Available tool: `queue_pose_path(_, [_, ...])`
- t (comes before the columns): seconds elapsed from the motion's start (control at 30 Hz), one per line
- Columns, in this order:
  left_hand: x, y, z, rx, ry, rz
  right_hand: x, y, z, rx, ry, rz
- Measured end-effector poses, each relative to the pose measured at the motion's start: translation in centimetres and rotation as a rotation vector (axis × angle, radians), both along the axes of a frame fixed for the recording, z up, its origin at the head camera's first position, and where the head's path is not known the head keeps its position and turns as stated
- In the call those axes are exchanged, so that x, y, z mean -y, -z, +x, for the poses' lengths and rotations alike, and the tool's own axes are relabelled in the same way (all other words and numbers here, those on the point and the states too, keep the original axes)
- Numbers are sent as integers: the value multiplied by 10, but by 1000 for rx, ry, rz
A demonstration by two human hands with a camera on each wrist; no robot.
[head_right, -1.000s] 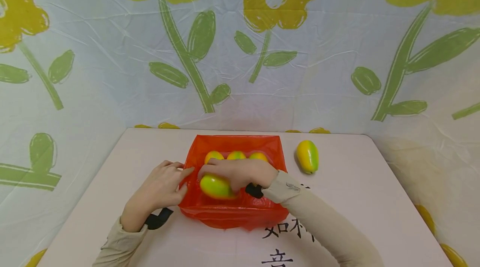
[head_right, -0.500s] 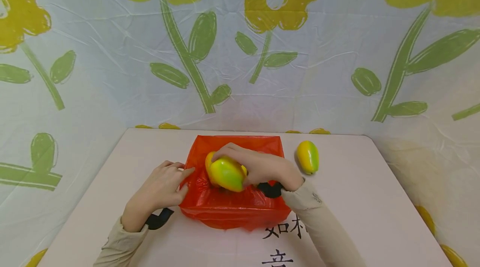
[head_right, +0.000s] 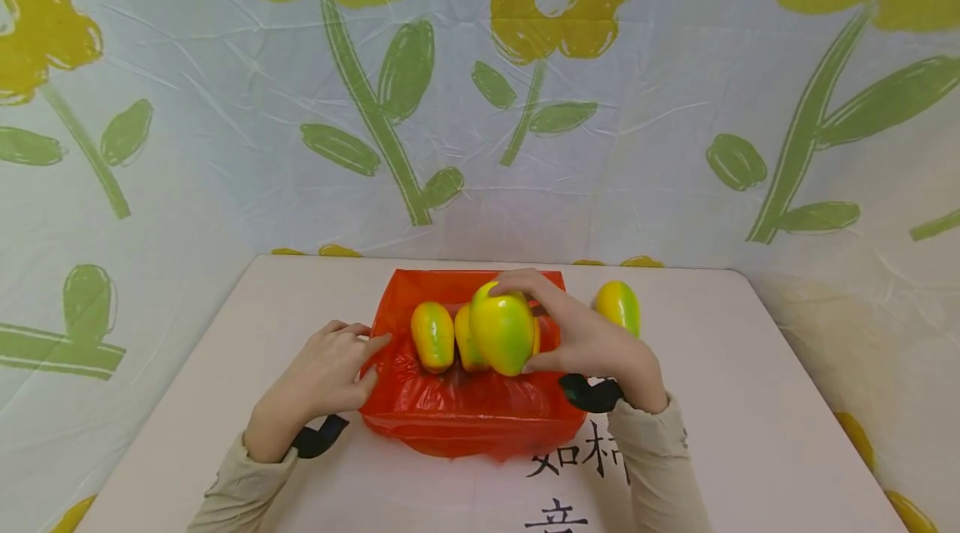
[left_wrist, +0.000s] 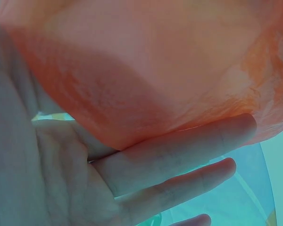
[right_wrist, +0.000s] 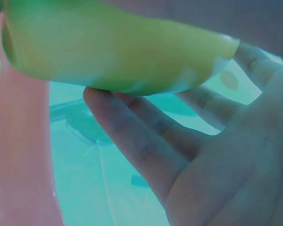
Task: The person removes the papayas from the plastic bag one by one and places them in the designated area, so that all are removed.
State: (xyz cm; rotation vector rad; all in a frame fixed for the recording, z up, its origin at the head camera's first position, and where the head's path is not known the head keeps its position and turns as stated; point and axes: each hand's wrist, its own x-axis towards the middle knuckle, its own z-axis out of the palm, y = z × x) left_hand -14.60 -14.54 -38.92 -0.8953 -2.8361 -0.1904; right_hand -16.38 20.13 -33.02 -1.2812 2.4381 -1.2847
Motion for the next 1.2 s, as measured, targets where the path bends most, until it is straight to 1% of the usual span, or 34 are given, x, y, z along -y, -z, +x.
queue_pose_path(0.07, [0,0,0,2,-1,1,-8,2,2,-4,10,-42])
queue_pose_path(0.17, [0,0,0,-2,0,-1,-19,6,6,38,26,-108])
queue_pose_path(0.3, [0,0,0,-6,4,-5,-31,10,11,64,61,-173])
queue_pose_path(0.33, [0,0,0,-4,5,-6,-33,12,11,56,62,-188])
queue_pose_path(0.4, [0,0,0,1,3,-5,-37,14,10,23,42,-234])
queue_pose_path(0.5, [1,0,0,9,-1,-3,-41,16,6,-14,-24,-331])
queue_pose_path(0.57, [1,0,0,11,-2,0,-45,18,4,-24,-59,-388])
queue_pose_path(0.67, [1,1,0,12,-2,-1,-54,22,1,-21,-81,-447])
queue_pose_path(0.77, [1,0,0,14,-6,1,-66,26,0,-9,-53,-486])
queue_pose_path(0.97, [0,0,0,18,-8,-5,-90,33,3,25,87,-541])
queue_pose_path(1.07, [0,1,-1,15,-3,-2,-98,36,3,46,144,-571])
queue_pose_path(1.2, [-1,2,-1,1,5,0,-109,41,1,66,183,-606])
